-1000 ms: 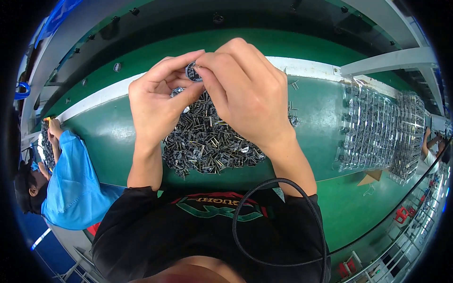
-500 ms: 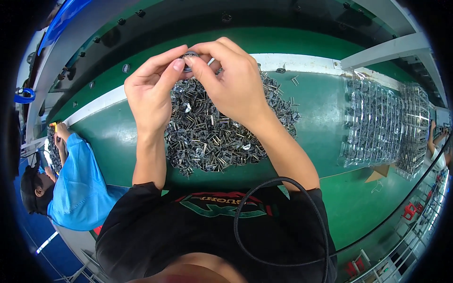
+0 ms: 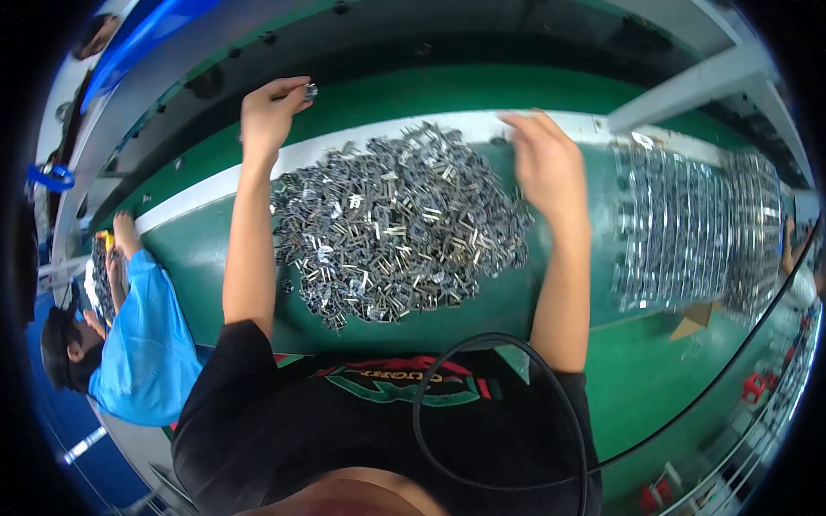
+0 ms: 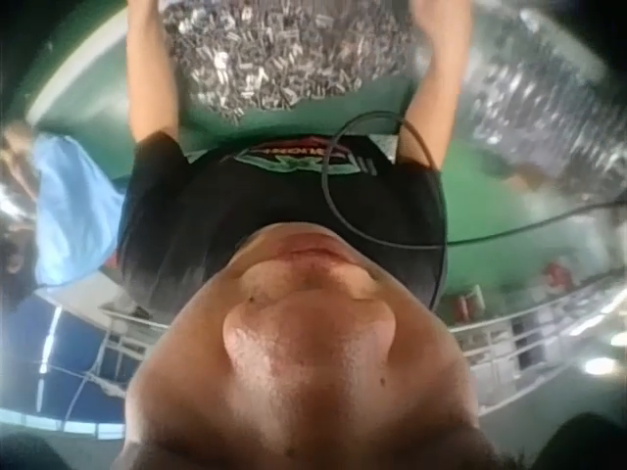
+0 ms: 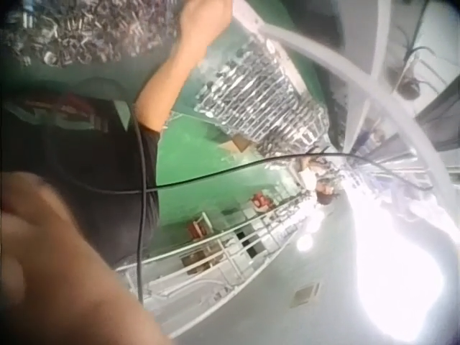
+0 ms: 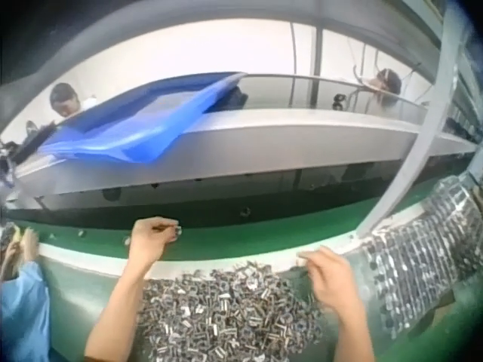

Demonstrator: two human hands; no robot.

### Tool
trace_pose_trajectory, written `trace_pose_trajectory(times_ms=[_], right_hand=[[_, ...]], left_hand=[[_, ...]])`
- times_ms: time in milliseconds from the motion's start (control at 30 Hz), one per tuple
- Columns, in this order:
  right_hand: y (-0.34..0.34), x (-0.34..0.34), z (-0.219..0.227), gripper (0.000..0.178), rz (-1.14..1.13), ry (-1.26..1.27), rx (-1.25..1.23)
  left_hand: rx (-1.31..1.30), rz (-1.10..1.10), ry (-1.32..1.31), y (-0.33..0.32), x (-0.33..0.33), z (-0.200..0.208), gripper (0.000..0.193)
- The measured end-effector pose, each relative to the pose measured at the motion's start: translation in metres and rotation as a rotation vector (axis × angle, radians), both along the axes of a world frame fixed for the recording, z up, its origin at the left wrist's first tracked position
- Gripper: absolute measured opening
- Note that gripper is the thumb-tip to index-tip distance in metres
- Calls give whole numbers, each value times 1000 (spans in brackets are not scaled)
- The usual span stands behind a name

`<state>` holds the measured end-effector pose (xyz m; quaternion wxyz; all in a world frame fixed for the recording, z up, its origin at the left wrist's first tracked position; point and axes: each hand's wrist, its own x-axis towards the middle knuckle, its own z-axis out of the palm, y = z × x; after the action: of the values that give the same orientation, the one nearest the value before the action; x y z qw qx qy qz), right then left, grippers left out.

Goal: The person assembles metal terminals into a plastic housing by hand.

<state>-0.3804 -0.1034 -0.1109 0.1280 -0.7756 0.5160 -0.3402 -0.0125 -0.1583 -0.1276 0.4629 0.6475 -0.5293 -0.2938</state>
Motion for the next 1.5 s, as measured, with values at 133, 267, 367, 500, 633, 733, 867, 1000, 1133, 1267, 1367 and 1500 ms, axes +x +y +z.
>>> trace_pose_trajectory(times_ms=[133,267,367,500,633,733,867,1000,1133,1267,1367,1500], right_hand=[[8,-38,-26,33,-49,-22,206],[9,-23,-23,32,27,-57,286],[7,-26,-34,32,21,-16,300],[4,-36,-37,28,16,-33,262],[1,-17,-25,24,89,-290,318],[5,15,-25,22,228,-285,277],[10,73,3,15,370,-131,219],[10,144,36,16,424,196,4],[14,168,48,9,531,-406,365],[28,162,53,9,436,-399,419],[32,168,62,9,418,-527,370],[39,188,70,10,441,-662,281]], left_hand=[[43,161,-555,-52,36,-36,19],[-10,236,-630,-81,65,-48,23],[192,189,-600,-77,60,-38,32],[61,282,-738,-24,86,-35,41],[-42,108,-826,35,113,-53,31],[-56,184,-660,46,95,-46,31],[-213,103,-299,53,63,-18,35],[-334,17,-66,73,47,16,33],[-334,-108,41,98,32,54,32],[-349,-255,75,105,21,74,36],[-294,-260,75,112,21,83,39],[-206,-230,19,123,18,87,34]])
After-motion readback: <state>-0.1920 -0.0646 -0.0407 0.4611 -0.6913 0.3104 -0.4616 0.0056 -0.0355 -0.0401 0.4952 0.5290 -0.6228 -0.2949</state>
